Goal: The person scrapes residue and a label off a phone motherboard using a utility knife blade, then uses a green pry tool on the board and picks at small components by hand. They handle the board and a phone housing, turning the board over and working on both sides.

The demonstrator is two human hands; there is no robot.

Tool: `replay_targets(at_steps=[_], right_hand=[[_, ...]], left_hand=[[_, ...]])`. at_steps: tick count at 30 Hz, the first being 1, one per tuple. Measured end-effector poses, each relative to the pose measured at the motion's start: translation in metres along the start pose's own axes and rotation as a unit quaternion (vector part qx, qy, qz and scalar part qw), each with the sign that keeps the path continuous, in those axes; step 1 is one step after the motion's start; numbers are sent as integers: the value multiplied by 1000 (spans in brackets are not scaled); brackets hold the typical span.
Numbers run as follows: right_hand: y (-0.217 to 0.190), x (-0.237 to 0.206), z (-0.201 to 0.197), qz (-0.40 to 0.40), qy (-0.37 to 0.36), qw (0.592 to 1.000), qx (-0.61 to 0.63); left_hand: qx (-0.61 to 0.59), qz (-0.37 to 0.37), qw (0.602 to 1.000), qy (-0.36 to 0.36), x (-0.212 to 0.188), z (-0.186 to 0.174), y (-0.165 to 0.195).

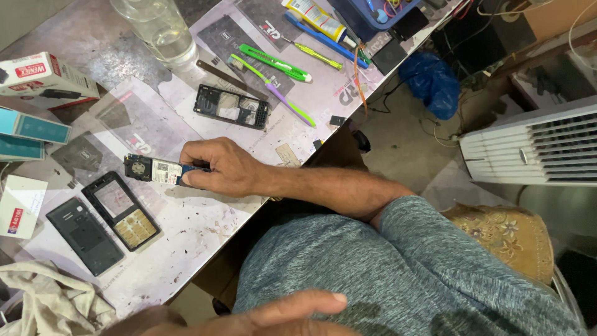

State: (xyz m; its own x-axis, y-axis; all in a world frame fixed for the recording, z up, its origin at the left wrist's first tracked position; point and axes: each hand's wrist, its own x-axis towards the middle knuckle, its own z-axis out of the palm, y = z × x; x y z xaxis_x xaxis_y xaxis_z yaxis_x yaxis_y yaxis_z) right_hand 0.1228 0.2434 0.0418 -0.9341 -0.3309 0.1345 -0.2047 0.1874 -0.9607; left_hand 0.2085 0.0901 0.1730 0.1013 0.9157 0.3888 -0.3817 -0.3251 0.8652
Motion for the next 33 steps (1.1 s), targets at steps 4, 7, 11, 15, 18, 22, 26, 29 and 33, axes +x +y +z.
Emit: replay_targets(at_steps=[4,7,11,15,18,22,26,29,33], right_hand=[[-2,0,0,-1,1,1000,-4],[-3,0,0,2,0,1000,-2],[-3,-1,-1,2,-3,1000,2],[-3,-1,-1,-6,-1,1000,-4],[-2,-2,0,-9,1,1000,-2],[-1,-2,0,-5,1,1000,-7],[-1,-2,1,-9,2,1000,2],[-1,-1,0,-5,0,1000,7],[-1,-1,0,-4,0,1000,12]], left_hand=[[6,0,1000,1,2,1,2],[7,-2,1000,3,3,0,2],[5,-5,1000,2,1,1,-1],[-15,-5,1000,0,-1,3,-8],[-39,-8,999,0,0,3,-10],[12,4,1000,18,2,7,-4],[32,-1,999,6,1,4,9],[22,0,1000,1,4,2,13],[55,10,998,-11,8,-1,14]])
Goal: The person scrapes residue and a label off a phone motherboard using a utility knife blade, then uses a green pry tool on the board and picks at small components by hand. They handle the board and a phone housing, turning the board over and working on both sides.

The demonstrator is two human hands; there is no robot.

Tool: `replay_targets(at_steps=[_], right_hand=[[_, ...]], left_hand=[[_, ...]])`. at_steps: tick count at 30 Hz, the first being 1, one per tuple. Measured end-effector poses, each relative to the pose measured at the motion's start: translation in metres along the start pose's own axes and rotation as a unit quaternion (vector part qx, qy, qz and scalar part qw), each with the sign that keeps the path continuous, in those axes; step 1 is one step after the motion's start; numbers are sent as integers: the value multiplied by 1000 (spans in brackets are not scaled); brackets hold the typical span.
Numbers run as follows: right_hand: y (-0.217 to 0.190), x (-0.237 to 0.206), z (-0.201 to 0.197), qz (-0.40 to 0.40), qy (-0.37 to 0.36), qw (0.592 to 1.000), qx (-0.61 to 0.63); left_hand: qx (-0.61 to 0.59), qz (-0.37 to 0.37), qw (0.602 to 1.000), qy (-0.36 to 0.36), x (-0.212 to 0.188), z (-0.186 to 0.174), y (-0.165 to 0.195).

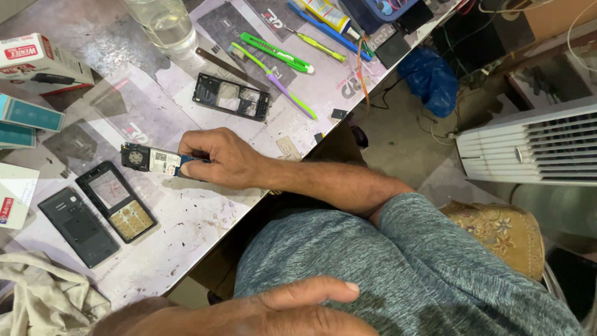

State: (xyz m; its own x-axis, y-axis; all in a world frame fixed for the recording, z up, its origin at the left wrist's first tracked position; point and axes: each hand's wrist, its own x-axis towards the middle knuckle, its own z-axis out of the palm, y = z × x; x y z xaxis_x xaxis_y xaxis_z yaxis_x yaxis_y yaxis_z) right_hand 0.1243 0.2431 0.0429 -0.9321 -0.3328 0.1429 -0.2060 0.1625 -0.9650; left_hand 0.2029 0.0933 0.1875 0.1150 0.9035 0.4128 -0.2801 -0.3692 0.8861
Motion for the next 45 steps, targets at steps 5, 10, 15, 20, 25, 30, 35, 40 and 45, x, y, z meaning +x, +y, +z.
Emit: replay_targets(at_steps=[5,10,15,20,25,30,35,40,45], right_hand=[[0,1,0,-2,-2,1000,0],[0,0,1,3,0,1000,-2],[-1,0,1,4,-1,1000,-4],[-1,0,0,3,-2,1000,-1],[-3,-1,-1,3,0,1000,-6],[-3,-1,-1,-1,3,1000,-4],[-2,0,-1,0,2,1000,-8],[0,-1,0,-4,2,1000,-5],[0,-1,1,4,0,1000,-12]], left_hand=[[13,4,1000,21,0,4,2],[56,-13,998,5,-4,4,-2],[-52,-10,998,27,-6,10,-13],[8,13,999,52,-8,12,-7],[39,-16,998,53,2,12,1],[21,2,999,40,0,6,0],[72,13,997,3,-13,4,-14],[-20,35,999,34,-17,11,-27],[138,45,989,8,-15,7,-17]])
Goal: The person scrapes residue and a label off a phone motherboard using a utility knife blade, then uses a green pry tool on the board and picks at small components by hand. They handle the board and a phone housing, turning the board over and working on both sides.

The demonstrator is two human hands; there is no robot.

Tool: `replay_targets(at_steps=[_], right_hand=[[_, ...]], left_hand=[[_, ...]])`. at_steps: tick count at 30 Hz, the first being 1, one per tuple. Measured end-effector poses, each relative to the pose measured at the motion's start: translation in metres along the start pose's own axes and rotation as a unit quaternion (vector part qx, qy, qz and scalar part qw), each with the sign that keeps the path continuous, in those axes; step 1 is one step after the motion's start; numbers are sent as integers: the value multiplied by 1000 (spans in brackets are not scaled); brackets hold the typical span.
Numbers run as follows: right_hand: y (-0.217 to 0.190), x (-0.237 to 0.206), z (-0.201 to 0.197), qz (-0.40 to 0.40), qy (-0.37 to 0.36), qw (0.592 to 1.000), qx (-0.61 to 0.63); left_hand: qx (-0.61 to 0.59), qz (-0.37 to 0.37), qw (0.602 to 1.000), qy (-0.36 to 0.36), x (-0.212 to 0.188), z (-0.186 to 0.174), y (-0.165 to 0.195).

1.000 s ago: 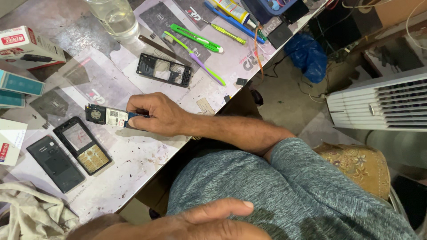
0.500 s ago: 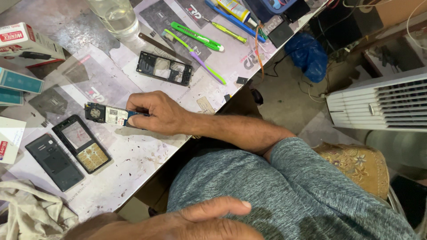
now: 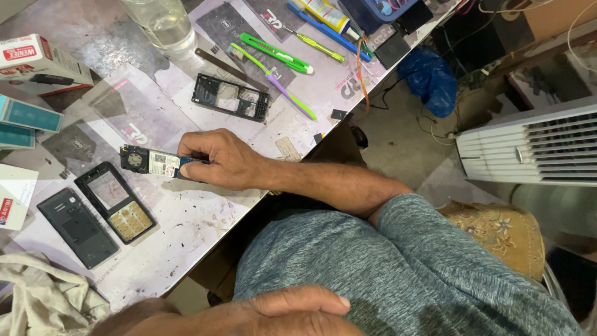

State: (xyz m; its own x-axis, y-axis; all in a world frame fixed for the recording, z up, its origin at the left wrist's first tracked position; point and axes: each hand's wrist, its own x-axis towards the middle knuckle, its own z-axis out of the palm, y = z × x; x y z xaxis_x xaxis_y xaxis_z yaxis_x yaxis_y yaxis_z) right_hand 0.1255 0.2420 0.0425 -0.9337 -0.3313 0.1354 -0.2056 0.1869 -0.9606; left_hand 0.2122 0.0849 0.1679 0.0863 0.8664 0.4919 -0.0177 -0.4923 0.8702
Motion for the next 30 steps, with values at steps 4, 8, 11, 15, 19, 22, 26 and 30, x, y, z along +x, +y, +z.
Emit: replay_targets(at_steps=[4,8,11,15,19,22,26,30], right_hand=[[0,0,0,-4,0,1000,1],[0,1,-1,1,-4,1000,1],[0,1,-1,-3,-4,1000,8],[-1,1,0,10,-8,1000,10],[-1,1,0,1,-5,1000,4],[0,2,0,10,-10,1000,10],[1,1,-1,3,-8,1000,-1],[4,0,-2,-4,-1,1000,-17]], left_hand=[[-11,-6,1000,9,7,-2,5],[-80,-52,995,6,7,-2,8],[-23,-39,999,-6,5,-5,8],[-93,-68,993,7,10,-7,12],[-61,-44,997,-4,18,-15,16],[-17,-62,998,-4,22,-8,19],[-116,-110,987,12,17,7,9],[-283,-24,958,40,22,39,-25]])
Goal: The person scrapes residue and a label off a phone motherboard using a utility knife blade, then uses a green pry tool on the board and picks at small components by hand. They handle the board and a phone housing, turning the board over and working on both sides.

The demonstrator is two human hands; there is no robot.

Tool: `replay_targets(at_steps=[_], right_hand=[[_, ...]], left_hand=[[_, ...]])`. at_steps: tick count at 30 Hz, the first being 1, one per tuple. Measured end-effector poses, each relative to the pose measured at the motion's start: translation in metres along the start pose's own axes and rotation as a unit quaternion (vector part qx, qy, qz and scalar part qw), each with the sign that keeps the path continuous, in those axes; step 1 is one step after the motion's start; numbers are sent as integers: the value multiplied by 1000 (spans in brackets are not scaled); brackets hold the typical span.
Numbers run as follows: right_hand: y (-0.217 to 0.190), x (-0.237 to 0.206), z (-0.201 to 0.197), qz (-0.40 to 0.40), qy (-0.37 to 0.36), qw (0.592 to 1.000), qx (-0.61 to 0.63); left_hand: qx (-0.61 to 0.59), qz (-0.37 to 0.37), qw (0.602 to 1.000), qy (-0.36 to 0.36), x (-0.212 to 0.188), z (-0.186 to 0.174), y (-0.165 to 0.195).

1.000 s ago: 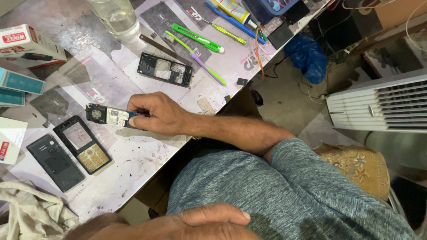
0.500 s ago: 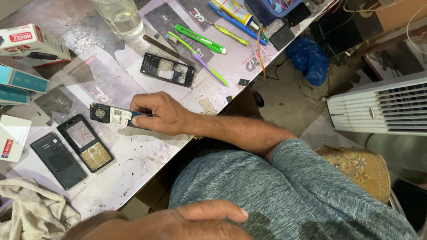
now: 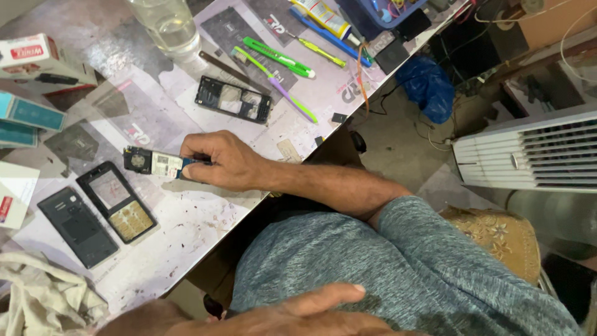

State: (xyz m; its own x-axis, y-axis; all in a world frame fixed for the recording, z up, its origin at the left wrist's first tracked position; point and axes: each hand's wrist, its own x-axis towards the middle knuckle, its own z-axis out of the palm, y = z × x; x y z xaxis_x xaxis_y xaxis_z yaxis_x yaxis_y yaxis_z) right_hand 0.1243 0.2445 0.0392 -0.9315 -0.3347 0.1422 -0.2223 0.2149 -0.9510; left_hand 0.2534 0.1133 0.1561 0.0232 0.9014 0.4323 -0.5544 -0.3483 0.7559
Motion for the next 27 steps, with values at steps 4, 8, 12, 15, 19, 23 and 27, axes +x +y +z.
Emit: replay_targets(at_steps=[4,8,12,15,19,23,27], right_hand=[[2,2,-2,-35,-17,999,23],[-2,3,-6,33,-26,997,66],[-13,3,-9,48,-28,996,63],[-18,4,-10,42,-24,998,34],[-15,2,-10,46,-24,998,40],[-7,3,-10,4,-12,1000,19],[-5,7,-10,16,-14,998,60]], left_hand=[[141,74,987,-5,-3,-12,-23],[240,96,966,-8,-6,-18,-11],[246,88,965,26,-2,-8,7],[243,82,966,44,-4,-4,15],[248,84,963,62,-6,-1,21],[278,99,952,78,2,-3,24],[328,140,930,90,25,-18,20]])
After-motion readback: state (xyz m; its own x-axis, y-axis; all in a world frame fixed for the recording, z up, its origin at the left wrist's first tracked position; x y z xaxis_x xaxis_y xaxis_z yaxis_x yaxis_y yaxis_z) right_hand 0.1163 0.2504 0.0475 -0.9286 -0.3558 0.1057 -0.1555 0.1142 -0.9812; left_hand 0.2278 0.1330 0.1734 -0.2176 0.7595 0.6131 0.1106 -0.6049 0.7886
